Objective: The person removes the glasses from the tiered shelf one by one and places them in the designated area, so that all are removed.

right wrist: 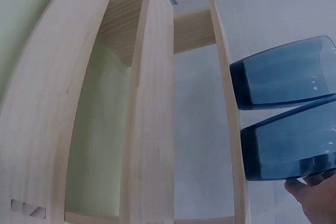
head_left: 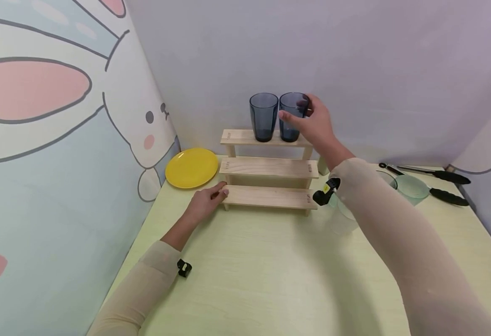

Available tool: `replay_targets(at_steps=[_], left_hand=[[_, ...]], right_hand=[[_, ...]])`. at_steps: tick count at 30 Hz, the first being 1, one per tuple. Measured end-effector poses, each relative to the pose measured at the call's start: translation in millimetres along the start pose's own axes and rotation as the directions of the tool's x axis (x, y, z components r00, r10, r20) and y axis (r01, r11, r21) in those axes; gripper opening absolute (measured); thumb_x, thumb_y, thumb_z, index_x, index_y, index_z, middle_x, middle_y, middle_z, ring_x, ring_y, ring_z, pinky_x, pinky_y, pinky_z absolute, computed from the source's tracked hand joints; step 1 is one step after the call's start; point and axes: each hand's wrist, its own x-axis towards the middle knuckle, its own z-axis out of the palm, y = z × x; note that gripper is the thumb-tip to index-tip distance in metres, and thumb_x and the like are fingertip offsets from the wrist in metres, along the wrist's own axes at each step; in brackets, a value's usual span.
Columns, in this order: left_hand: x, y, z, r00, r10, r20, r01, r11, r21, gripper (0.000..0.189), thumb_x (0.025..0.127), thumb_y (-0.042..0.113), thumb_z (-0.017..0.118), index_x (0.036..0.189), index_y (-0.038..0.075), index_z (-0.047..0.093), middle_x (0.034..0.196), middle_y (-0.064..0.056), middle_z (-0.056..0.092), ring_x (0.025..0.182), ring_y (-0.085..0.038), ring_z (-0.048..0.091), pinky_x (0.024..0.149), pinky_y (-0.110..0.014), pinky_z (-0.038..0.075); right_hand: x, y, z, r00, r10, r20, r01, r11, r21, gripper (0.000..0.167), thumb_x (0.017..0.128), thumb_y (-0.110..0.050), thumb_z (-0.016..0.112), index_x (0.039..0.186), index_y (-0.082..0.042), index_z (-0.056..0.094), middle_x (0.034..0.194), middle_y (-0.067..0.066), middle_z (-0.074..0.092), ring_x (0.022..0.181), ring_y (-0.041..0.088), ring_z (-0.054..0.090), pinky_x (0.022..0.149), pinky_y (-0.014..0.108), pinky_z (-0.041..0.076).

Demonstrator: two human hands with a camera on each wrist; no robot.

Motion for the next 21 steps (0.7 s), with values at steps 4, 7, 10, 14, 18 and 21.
replay_targets(at_steps=[4, 7, 10, 14, 18, 21], left_hand=[[7.9, -14.8, 6.1, 1.000, 0.027, -0.010, -0.027, 1.000, -0.006, 0.069, 0.109, 0.068, 0.057, 0.162, 0.024, 0.059, 0.098, -0.009, 0.073, 0.085, -0.023, 0.056, 0.073, -0.036, 0.045], [12.1, -21.3, 9.0, 0.999, 0.044, -0.017, -0.044, 0.999, -0.002, 0.070, 0.108, 0.070, 0.056, 0.162, 0.025, 0.060, 0.100, -0.008, 0.074, 0.086, -0.022, 0.056, 0.074, -0.036, 0.046], [8.4, -11.8, 6.2, 0.999, 0.027, -0.017, -0.027, 1.000, 0.014, 0.065, 0.110, 0.064, 0.057, 0.162, 0.024, 0.059, 0.106, -0.010, 0.077, 0.089, -0.023, 0.058, 0.078, -0.037, 0.048], [11.2, -16.2, 6.7, 0.999, 0.037, -0.018, -0.037, 0.999, 0.005, 0.069, 0.110, 0.068, 0.055, 0.163, 0.025, 0.058, 0.112, -0.010, 0.079, 0.091, -0.022, 0.059, 0.080, -0.036, 0.049], [6.2, -9.2, 4.1, 0.999, 0.030, -0.015, -0.030, 1.000, -0.001, 0.067, 0.111, 0.065, 0.056, 0.163, 0.022, 0.058, 0.114, -0.012, 0.079, 0.093, -0.023, 0.060, 0.081, -0.037, 0.050], [-0.2, 3.3, 1.7, 1.000, 0.002, -0.017, -0.002, 1.000, 0.020, 0.062, 0.113, 0.058, 0.057, 0.162, 0.021, 0.059, 0.117, -0.014, 0.079, 0.093, -0.025, 0.060, 0.082, -0.038, 0.050]], right_hand=[[3.2, 2, 4, 1.000, -0.007, -0.025, 0.009, 0.999, 0.048, 0.104, 0.091, -0.059, 0.087, 0.174, -0.030, 0.032, 0.170, -0.001, 0.050, 0.156, 0.021, 0.046, 0.127, 0.043, 0.044], [4.3, 2, 6, 0.999, -0.013, -0.043, 0.016, 0.997, 0.075, 0.102, 0.092, -0.056, 0.088, 0.174, -0.029, 0.033, 0.169, -0.001, 0.051, 0.155, 0.021, 0.047, 0.127, 0.042, 0.044], [4.4, 3, 7, 0.998, -0.018, -0.054, 0.024, 0.994, 0.104, 0.099, 0.093, -0.053, 0.088, 0.173, -0.029, 0.035, 0.168, -0.001, 0.051, 0.154, 0.022, 0.048, 0.127, 0.042, 0.044], [4.0, 3, 7, 0.998, -0.030, -0.057, 0.037, 0.991, 0.127, 0.096, 0.093, -0.050, 0.088, 0.172, -0.029, 0.038, 0.167, 0.000, 0.053, 0.154, 0.023, 0.050, 0.126, 0.042, 0.045], [4.0, 2, 7, 0.998, -0.023, -0.060, 0.030, 0.992, 0.121, 0.095, 0.093, -0.050, 0.089, 0.171, -0.028, 0.039, 0.166, 0.000, 0.054, 0.153, 0.023, 0.051, 0.126, 0.042, 0.046], [4.2, 1, 6, 0.998, -0.010, -0.063, 0.017, 0.994, 0.106, 0.094, 0.092, -0.052, 0.089, 0.170, -0.028, 0.042, 0.165, -0.001, 0.055, 0.152, 0.021, 0.051, 0.125, 0.042, 0.046]])
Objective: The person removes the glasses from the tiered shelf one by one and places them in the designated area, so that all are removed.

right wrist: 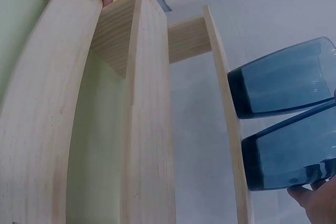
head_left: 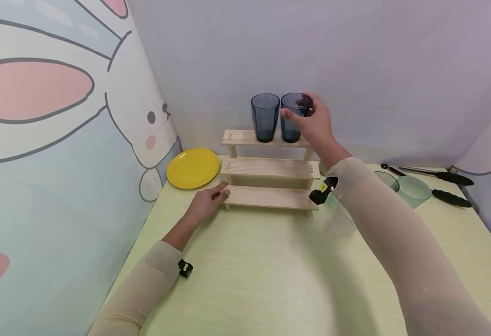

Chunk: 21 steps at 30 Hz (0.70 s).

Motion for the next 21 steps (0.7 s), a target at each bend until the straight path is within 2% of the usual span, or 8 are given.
replay_targets(at_steps=[6, 13, 21], left_hand=[[-1.4, 2.3, 0.1, 1.000, -0.017, 0.006, 0.017, 1.000, 0.014, 0.061, 0.113, 0.057, 0.057, 0.164, 0.023, 0.056, 0.126, -0.013, 0.079, 0.096, -0.024, 0.060, 0.084, -0.038, 0.051], [-2.4, 2.4, 0.1, 1.000, -0.008, -0.004, 0.008, 1.000, 0.003, 0.060, 0.113, 0.057, 0.057, 0.163, 0.023, 0.058, 0.110, -0.011, 0.078, 0.090, -0.024, 0.058, 0.078, -0.036, 0.047], [-0.9, 0.8, 1.0, 1.000, -0.001, 0.000, 0.001, 1.000, -0.002, 0.060, 0.113, 0.057, 0.058, 0.163, 0.023, 0.058, 0.113, -0.010, 0.079, 0.091, -0.022, 0.059, 0.080, -0.035, 0.048]], right_hand=[[-2.2, -1, -3, 1.000, 0.011, -0.007, -0.011, 1.000, -0.014, 0.091, 0.091, -0.053, 0.089, 0.168, -0.029, 0.046, 0.165, 0.000, 0.056, 0.152, 0.021, 0.053, 0.124, 0.042, 0.048], [-8.0, -2, -11, 1.000, -0.018, -0.015, 0.017, 0.999, -0.036, 0.086, 0.091, -0.051, 0.090, 0.165, -0.032, 0.049, 0.161, 0.001, 0.059, 0.148, 0.020, 0.055, 0.118, 0.043, 0.051], [-16.0, -6, -32, 0.999, -0.043, -0.020, 0.042, 0.998, -0.045, 0.084, 0.090, -0.050, 0.092, 0.162, -0.033, 0.054, 0.158, 0.000, 0.064, 0.143, 0.018, 0.059, 0.113, 0.038, 0.052]])
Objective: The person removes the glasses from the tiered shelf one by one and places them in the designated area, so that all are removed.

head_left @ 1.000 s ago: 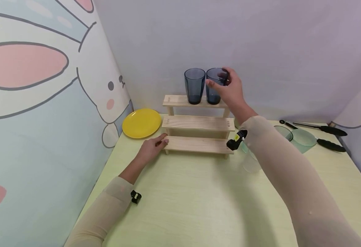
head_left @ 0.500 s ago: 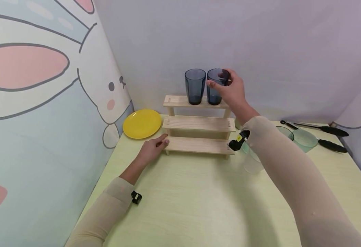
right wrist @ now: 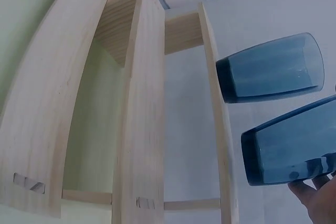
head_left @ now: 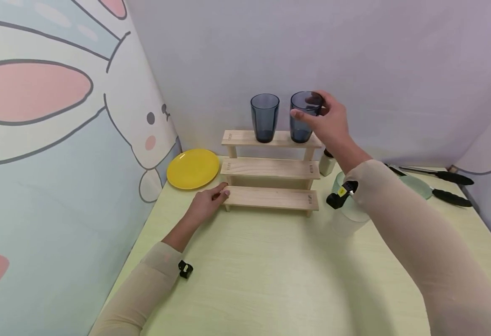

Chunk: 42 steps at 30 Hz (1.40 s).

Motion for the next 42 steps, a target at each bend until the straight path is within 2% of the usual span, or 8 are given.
replay_targets(at_steps=[10, 16, 22, 28, 34, 39, 42], left_hand=[[0.9, -1.3, -0.6, 1.000, 0.003, 0.002, -0.003, 1.000, 0.006, 0.060, 0.113, 0.056, 0.057, 0.163, 0.022, 0.058, 0.108, -0.011, 0.077, 0.087, -0.023, 0.057, 0.076, -0.035, 0.046], [1.2, -0.7, -0.2, 1.000, -0.020, 0.007, 0.020, 1.000, 0.009, 0.060, 0.113, 0.058, 0.057, 0.163, 0.024, 0.057, 0.111, -0.011, 0.077, 0.090, -0.023, 0.058, 0.078, -0.035, 0.047], [0.2, -0.9, -1.5, 1.000, -0.019, 0.010, 0.019, 1.000, 0.015, 0.060, 0.113, 0.057, 0.057, 0.164, 0.024, 0.057, 0.106, -0.010, 0.076, 0.087, -0.022, 0.057, 0.075, -0.035, 0.045], [-0.4, -2.0, -2.4, 1.000, -0.018, 0.008, 0.018, 1.000, 0.009, 0.060, 0.113, 0.056, 0.057, 0.164, 0.024, 0.057, 0.116, -0.011, 0.079, 0.092, -0.023, 0.059, 0.081, -0.037, 0.049], [0.4, -4.1, -3.6, 1.000, -0.019, 0.011, 0.019, 1.000, 0.007, 0.061, 0.113, 0.057, 0.057, 0.164, 0.024, 0.056, 0.128, -0.013, 0.079, 0.097, -0.024, 0.061, 0.088, -0.041, 0.053], [1.2, -5.9, -4.1, 1.000, -0.018, 0.009, 0.018, 1.000, 0.007, 0.061, 0.113, 0.058, 0.057, 0.164, 0.024, 0.056, 0.127, -0.013, 0.079, 0.096, -0.024, 0.061, 0.087, -0.040, 0.052], [1.0, -5.7, -4.4, 1.000, -0.021, 0.009, 0.021, 1.000, 0.006, 0.061, 0.113, 0.059, 0.056, 0.164, 0.025, 0.056, 0.127, -0.013, 0.079, 0.097, -0.024, 0.060, 0.087, -0.040, 0.051]], right_hand=[[-13.7, 4, -32, 1.000, -0.002, -0.025, 0.002, 1.000, 0.014, 0.075, 0.088, -0.043, 0.095, 0.155, -0.032, 0.062, 0.148, -0.006, 0.070, 0.125, 0.008, 0.062, 0.106, 0.031, 0.049], [-24.3, 8, -56, 1.000, 0.000, -0.028, 0.000, 1.000, 0.024, 0.074, 0.089, -0.039, 0.095, 0.155, -0.032, 0.063, 0.146, -0.009, 0.072, 0.127, 0.007, 0.062, 0.110, 0.030, 0.048], [-38.9, 14, -78, 0.999, -0.016, -0.028, 0.017, 0.999, 0.041, 0.070, 0.089, -0.032, 0.096, 0.153, -0.028, 0.066, 0.136, -0.015, 0.075, 0.122, 0.005, 0.064, 0.094, 0.015, 0.051], [-54.6, 20, -99, 0.999, -0.016, -0.028, 0.016, 1.000, 0.024, 0.069, 0.091, -0.029, 0.094, 0.153, -0.027, 0.066, 0.134, -0.017, 0.075, 0.117, 0.000, 0.066, 0.089, 0.009, 0.051], [-68.5, 28, -118, 0.999, -0.012, -0.035, 0.011, 1.000, -0.018, 0.064, 0.093, -0.027, 0.093, 0.151, -0.028, 0.067, 0.130, -0.019, 0.076, 0.110, -0.005, 0.069, 0.083, 0.009, 0.051], [-80.8, 38, -132, 1.000, 0.010, -0.029, -0.010, 1.000, -0.017, 0.064, 0.094, -0.021, 0.092, 0.152, -0.026, 0.066, 0.125, -0.026, 0.078, 0.101, -0.006, 0.068, 0.067, 0.017, 0.045], [-89.4, 44, -140, 0.999, 0.031, -0.013, -0.032, 0.999, -0.030, 0.065, 0.095, -0.020, 0.090, 0.154, -0.027, 0.064, 0.124, -0.028, 0.077, 0.100, -0.008, 0.069, 0.065, 0.015, 0.047]])
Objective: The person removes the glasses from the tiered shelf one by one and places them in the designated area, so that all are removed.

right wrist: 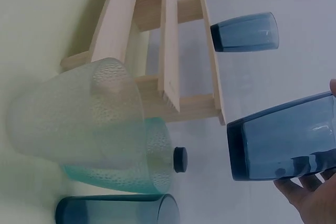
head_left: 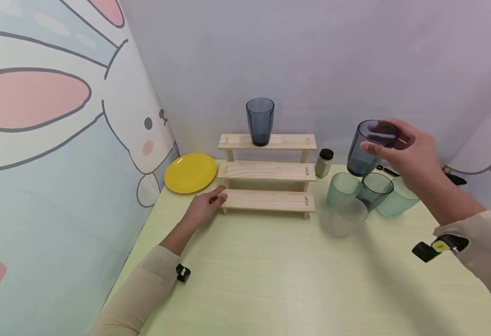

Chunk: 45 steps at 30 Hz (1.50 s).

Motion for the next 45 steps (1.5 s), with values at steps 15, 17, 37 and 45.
replay_targets(at_steps=[15, 17, 37, 45], left_hand=[[2.1, -0.3, 1.5, 1.000, -0.005, -0.004, 0.005, 1.000, 0.025, 0.060, 0.113, 0.058, 0.056, 0.164, 0.026, 0.057, 0.105, -0.010, 0.074, 0.092, -0.024, 0.059, 0.081, -0.037, 0.047], [1.7, 0.2, 1.6, 1.000, -0.008, -0.005, 0.008, 1.000, 0.026, 0.060, 0.113, 0.058, 0.056, 0.164, 0.026, 0.056, 0.107, -0.010, 0.075, 0.093, -0.024, 0.059, 0.082, -0.038, 0.048], [0.7, -1.0, 0.4, 1.000, 0.015, -0.012, -0.015, 1.000, 0.006, 0.060, 0.113, 0.056, 0.058, 0.163, 0.022, 0.057, 0.124, -0.015, 0.079, 0.097, -0.026, 0.061, 0.089, -0.043, 0.053], [0.6, 0.6, 0.3, 1.000, 0.002, -0.005, -0.002, 1.000, 0.020, 0.061, 0.113, 0.058, 0.056, 0.164, 0.023, 0.057, 0.129, -0.016, 0.079, 0.098, -0.026, 0.062, 0.090, -0.044, 0.055]], right_hand=[[-42.1, 40, -30, 0.999, 0.030, 0.013, -0.028, 0.993, -0.112, 0.065, 0.099, -0.021, 0.086, 0.159, -0.028, 0.060, 0.126, -0.036, 0.071, 0.108, -0.019, 0.067, 0.082, 0.004, 0.051], [-47.3, 44, -33, 0.999, 0.041, -0.004, -0.042, 0.990, -0.136, 0.066, 0.099, -0.023, 0.087, 0.158, -0.030, 0.060, 0.125, -0.038, 0.069, 0.106, -0.022, 0.065, 0.080, 0.004, 0.050], [-89.1, 96, -30, 0.999, 0.034, -0.014, -0.036, 0.989, -0.141, 0.064, 0.097, -0.016, 0.088, 0.154, -0.023, 0.061, 0.125, -0.037, 0.068, 0.105, -0.024, 0.066, 0.077, 0.005, 0.054], [-99.3, 114, -20, 0.999, 0.021, -0.040, -0.026, 0.991, -0.133, 0.072, 0.094, -0.013, 0.091, 0.157, -0.024, 0.057, 0.127, -0.027, 0.060, 0.100, -0.023, 0.066, 0.075, 0.008, 0.056]])
